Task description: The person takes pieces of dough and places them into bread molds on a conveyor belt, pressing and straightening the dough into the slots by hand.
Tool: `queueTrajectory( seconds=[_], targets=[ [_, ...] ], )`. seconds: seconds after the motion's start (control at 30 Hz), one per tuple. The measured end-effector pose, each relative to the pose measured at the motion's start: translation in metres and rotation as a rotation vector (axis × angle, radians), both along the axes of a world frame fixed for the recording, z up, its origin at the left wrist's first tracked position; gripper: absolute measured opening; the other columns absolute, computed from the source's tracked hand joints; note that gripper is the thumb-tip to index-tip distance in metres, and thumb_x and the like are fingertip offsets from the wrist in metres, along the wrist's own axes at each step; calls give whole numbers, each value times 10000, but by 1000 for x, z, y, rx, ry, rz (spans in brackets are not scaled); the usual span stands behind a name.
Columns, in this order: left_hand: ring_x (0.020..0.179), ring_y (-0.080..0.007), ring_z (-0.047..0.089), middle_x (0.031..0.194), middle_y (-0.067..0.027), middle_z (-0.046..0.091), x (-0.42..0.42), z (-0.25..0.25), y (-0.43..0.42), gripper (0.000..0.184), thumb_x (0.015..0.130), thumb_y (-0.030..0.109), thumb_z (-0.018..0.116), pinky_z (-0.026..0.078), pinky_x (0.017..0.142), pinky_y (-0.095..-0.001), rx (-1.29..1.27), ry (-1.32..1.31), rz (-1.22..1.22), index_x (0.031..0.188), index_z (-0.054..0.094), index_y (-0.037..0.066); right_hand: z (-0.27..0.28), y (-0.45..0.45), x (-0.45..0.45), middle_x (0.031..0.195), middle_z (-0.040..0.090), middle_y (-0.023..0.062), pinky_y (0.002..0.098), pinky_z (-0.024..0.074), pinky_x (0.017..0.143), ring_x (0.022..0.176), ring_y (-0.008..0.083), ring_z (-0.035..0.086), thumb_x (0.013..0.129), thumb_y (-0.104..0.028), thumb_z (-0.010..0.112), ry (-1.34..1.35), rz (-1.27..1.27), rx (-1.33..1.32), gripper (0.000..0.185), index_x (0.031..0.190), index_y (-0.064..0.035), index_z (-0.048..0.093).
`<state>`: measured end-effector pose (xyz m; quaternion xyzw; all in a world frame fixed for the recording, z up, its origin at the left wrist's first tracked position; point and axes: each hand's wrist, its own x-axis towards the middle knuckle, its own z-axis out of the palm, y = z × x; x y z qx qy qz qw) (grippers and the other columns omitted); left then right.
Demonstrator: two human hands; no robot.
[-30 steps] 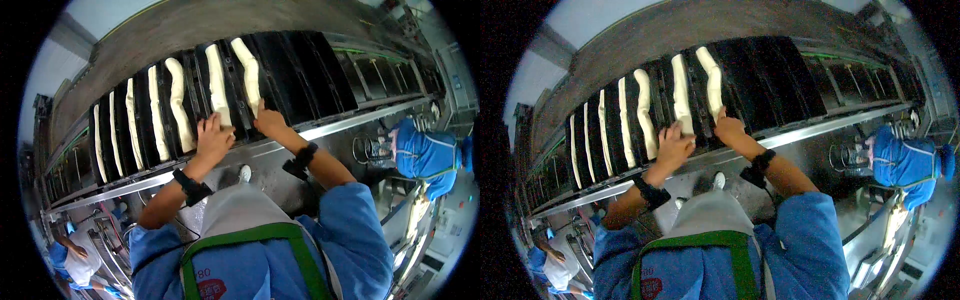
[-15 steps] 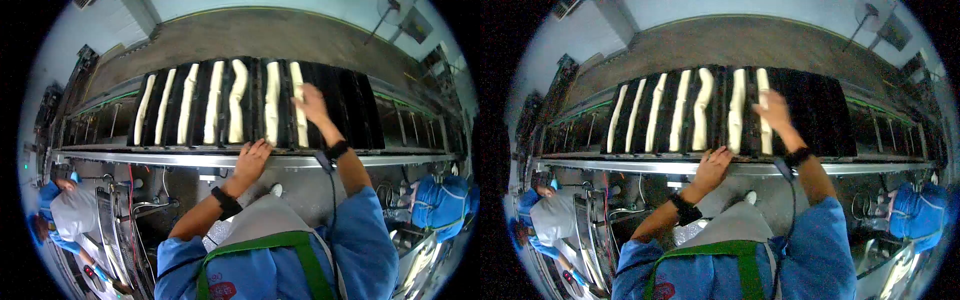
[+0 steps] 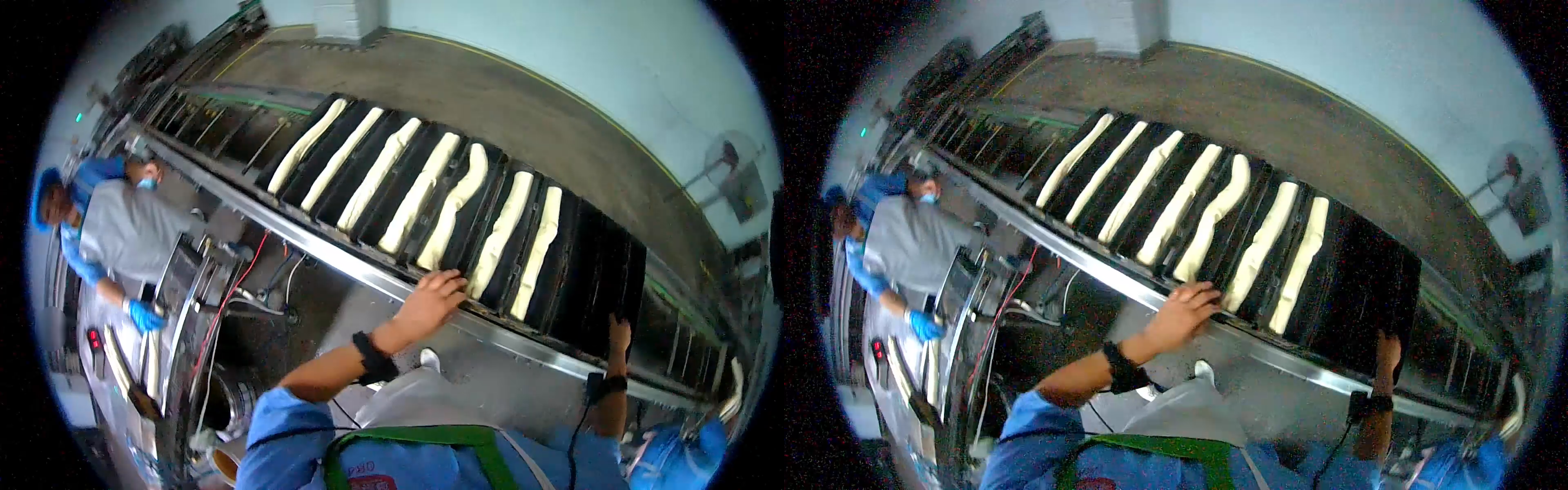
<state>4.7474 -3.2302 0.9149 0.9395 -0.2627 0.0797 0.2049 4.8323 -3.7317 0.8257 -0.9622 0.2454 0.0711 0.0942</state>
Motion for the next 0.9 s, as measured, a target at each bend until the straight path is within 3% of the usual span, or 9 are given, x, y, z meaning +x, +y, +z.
queueTrajectory(
  seconds=[0.17,0.3,0.43,0.47,0.53,0.6,0.7,0.8,0.9],
  targets=[
    [1093,-275,354,1113,-66,440,-44,65,10,341,650,64,565,304,868,-398,-122,153,330,984,509,104,26,8,-27,961,527,202,426,430,710,838,311,526,735,-512,468,69,-11,137,627,1029,41,489],
    [1071,-277,369,1076,-66,466,-58,81,9,276,668,66,556,322,843,-392,-88,159,536,939,533,110,84,99,29,546,417,22,249,408,389,468,110,440,726,-396,549,-3,95,858,382,649,-28,483],
    [1054,-275,382,1049,-63,479,-95,61,58,256,664,51,554,333,829,-387,-110,126,605,915,539,97,106,247,49,554,384,1,207,330,401,451,74,375,755,-354,556,88,325,1172,344,618,-75,409],
    [1047,-276,387,1041,-62,483,-104,58,75,251,664,46,551,336,825,-385,-95,108,612,911,538,93,91,279,57,640,479,28,232,386,464,532,115,465,746,-388,555,200,450,1162,436,871,24,486],
    [1031,-276,397,1028,-67,490,-118,54,104,240,669,41,548,341,815,-379,-103,77,658,904,537,86,124,356,41,949,541,137,302,423,707,836,206,526,719,-472,546,286,656,1121,816,1246,45,199],
    [1025,-271,400,1019,-73,495,-147,62,147,233,671,41,549,344,809,-375,-103,37,680,900,537,85,113,431,31,1210,346,241,343,267,932,1138,307,341,721,-517,495,486,1031,897,818,1258,18,188],
    [1019,-267,403,1020,-75,494,-183,65,197,206,686,67,546,346,805,-374,-90,48,731,890,535,81,149,503,11,1169,398,230,393,249,922,1065,325,410,733,-473,496,182,1191,411,737,1249,-11,243],
    [1000,-269,408,1009,-74,498,-238,49,249,190,694,92,544,351,797,-370,-80,49,826,883,538,80,86,553,25,1109,460,164,460,271,852,1078,275,378,739,-394,524,-299,1303,116,528,1121,-45,415],
    [929,-278,440,962,-74,516,-291,53,285,178,683,92,552,365,773,-368,-162,136,997,861,548,86,92,616,34,967,507,120,487,341,774,998,271,406,721,-356,548,-390,1242,129,386,919,-33,473]
  ],
)
